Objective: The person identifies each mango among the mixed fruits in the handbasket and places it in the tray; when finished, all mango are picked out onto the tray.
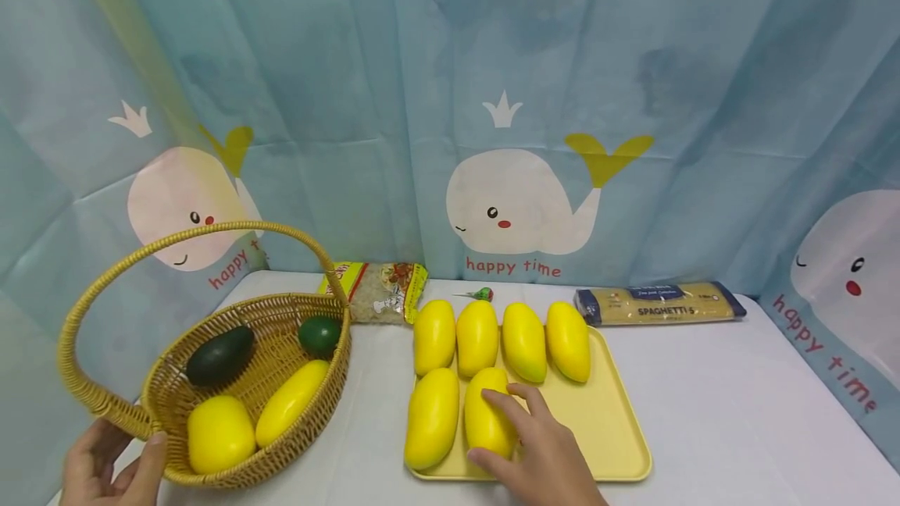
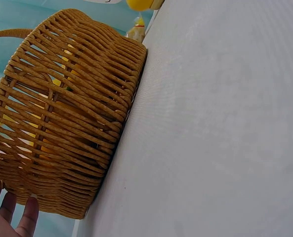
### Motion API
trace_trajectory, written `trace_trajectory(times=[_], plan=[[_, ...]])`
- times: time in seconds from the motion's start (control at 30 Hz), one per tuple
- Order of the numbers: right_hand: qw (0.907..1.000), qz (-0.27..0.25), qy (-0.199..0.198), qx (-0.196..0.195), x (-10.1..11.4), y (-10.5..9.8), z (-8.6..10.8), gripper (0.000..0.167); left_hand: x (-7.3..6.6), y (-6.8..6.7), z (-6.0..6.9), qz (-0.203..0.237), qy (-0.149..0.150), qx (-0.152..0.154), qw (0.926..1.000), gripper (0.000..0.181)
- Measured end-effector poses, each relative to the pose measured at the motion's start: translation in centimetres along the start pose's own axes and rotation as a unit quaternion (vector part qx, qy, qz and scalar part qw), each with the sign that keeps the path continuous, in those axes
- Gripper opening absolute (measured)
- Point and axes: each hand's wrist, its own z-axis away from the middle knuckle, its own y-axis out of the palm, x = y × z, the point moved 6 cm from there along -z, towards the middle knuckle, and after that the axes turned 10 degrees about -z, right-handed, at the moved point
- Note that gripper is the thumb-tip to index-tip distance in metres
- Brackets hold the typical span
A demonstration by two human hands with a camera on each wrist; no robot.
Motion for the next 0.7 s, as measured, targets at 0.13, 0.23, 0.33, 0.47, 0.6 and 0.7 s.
trace_trajectory(times=[0.13, 0.23, 0.33, 0.47, 0.6, 0.7], plan=[[0.9995, 0.026, 0.001, 0.017, -0.3, 0.7, 0.0, 0.065, 0.1, 0.0, 0.0, -0.003, 0.000, 0.000, 1.0000, 0.060], [0.9991, 0.039, -0.006, 0.017, -0.4, 1.1, 0.0, 0.067, 0.0, -0.1, 0.1, -0.004, -0.004, 0.001, 1.0000, 0.060], [0.9986, 0.049, -0.019, 0.009, -0.3, 1.3, -0.1, 0.069, 0.0, -0.1, 0.0, -0.005, -0.006, 0.003, 1.0000, 0.061], [0.9981, 0.055, -0.026, 0.003, -0.1, 1.5, -0.1, 0.075, 0.0, -0.2, 0.0, -0.003, -0.009, 0.006, 0.9999, 0.061], [0.9983, 0.056, -0.010, 0.005, -0.1, 1.4, -0.2, 0.080, 0.0, -0.2, 0.0, 0.002, -0.009, 0.006, 0.9999, 0.061], [0.9982, 0.060, -0.008, -0.001, 0.2, 0.8, -0.6, 0.080, -0.1, -0.1, 0.0, 0.002, -0.007, 0.005, 1.0000, 0.060]])
